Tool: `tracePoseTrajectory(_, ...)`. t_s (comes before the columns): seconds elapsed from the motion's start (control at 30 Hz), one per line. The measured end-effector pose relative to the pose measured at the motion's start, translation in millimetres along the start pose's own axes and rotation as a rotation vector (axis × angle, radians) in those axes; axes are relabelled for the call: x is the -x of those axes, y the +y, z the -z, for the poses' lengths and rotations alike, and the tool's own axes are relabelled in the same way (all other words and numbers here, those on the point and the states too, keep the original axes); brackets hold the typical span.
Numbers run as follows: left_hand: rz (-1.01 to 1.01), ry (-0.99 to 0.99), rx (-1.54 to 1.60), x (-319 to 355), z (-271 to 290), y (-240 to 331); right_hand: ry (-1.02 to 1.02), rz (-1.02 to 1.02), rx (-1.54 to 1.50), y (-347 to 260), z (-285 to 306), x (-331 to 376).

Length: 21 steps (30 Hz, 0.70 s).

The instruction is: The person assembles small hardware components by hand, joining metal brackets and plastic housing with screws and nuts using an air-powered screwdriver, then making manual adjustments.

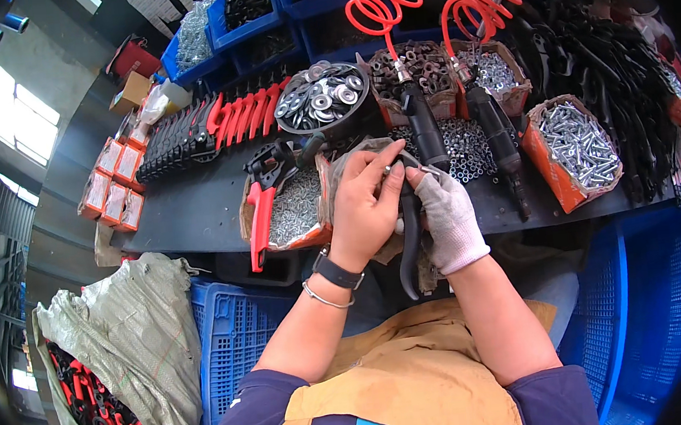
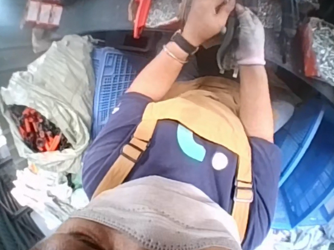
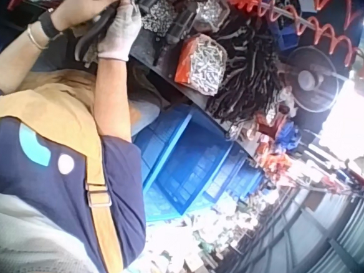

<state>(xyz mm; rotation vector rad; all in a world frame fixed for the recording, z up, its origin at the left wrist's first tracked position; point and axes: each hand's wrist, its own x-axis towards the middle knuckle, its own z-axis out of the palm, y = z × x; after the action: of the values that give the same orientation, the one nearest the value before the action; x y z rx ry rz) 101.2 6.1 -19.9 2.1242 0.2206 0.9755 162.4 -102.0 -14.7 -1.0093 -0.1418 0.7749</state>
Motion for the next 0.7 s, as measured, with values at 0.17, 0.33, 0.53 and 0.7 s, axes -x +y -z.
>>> tracePoseTrajectory(0.17,0.289,-0.165,0.302,-3,0,-13,0.004,-0.057,-0.078,4,4,0)
tracePoseTrajectory(0.33,0.389,-0.189,0.408,-8,-12,-16,-0.036,-0.079,-0.056,5,5,1)
tracePoseTrajectory(0.53,0.777,-0.248,0.926,-13,3,6,-0.013,-0.068,-0.076,0,2,6)
tracePoseTrajectory(0.7,0.416,-0.098,0.644,3,-20,-18,-0.085,0.0,-0.029,8,1,2)
